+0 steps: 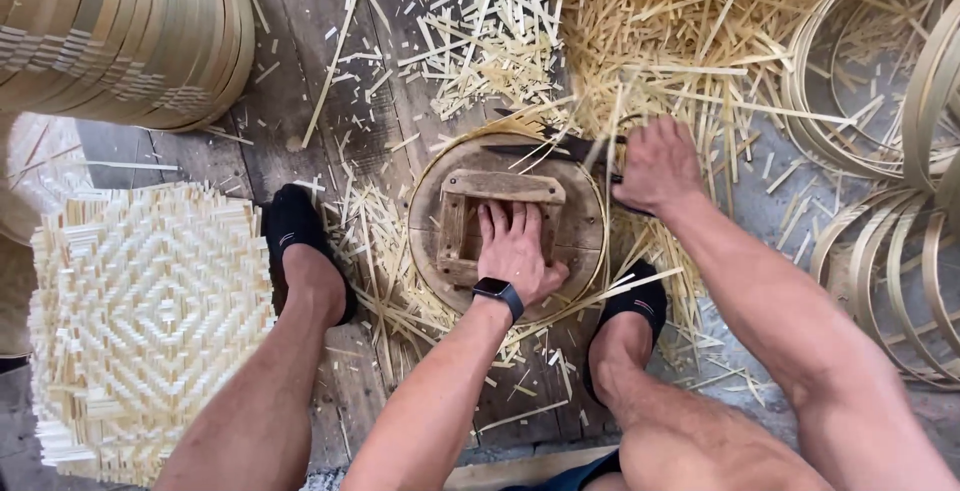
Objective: Assembling bamboo steamer components using a wooden jig and scissors to trim strips.
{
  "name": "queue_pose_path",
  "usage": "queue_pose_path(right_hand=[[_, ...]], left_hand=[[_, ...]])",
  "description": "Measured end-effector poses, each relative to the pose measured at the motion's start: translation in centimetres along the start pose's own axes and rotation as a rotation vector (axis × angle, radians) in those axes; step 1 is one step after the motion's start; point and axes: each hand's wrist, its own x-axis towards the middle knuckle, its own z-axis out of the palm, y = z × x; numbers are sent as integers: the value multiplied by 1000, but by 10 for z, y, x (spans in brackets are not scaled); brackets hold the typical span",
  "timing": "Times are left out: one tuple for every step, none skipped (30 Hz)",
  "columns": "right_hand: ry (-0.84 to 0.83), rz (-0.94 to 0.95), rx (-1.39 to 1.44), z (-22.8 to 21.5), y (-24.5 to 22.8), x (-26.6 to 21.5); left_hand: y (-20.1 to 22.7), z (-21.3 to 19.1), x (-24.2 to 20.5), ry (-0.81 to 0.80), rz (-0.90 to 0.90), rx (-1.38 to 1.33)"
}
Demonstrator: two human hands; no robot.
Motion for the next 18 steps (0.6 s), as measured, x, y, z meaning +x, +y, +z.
queue_pose_path(right_hand=[[-23, 18, 59, 6, 0, 2], [-47, 35, 116, 13, 0, 4], [-48, 35, 115, 20, 9, -8], [-169, 67, 169, 26, 20, -20], [-291, 97, 222, 33, 30, -31], [-301, 95, 226, 36, 32, -39], [-380, 111, 162, 39, 34, -48], [-448, 129, 92, 41, 40, -50], [-446, 128, 89, 37, 35, -45], [-316, 109, 111, 34, 27, -43], [-187, 89, 132, 31, 19, -40], [-187, 92, 133, 24, 8, -27], [-34, 63, 57, 19, -3, -14], [116, 33, -21, 13, -12, -3], [113, 36, -22, 6, -9, -4], [-48, 66, 68, -1, -6, -6], [-208, 98, 158, -8, -4, -9], [-212, 98, 159, 1, 4, -19]], left_hand=[[-1, -2, 0, 4, 16, -5], [-1, -2, 0, 10, 33, -13], [-8, -5, -3, 10, 34, -14], [-14, -9, -5, -67, 109, 21], [-20, -12, -7, -143, 184, 55], [-20, -13, -9, -153, 181, 51], [-20, -13, -11, -172, 221, 103], [-20, -17, -7, -178, 265, 158], [-19, -15, -6, -175, 265, 157], [-20, -14, -7, -180, 267, 162], [-21, -13, -8, -185, 268, 168], [-23, -12, -7, -186, 271, 169], [-24, -11, -6, -186, 285, 172], [-25, -9, -6, -187, 300, 172], [-26, -10, -6, -189, 303, 170], [-27, -11, -6, -210, 318, 173], [-29, -11, -6, -231, 333, 176], [-29, -19, -7, -235, 333, 175]])
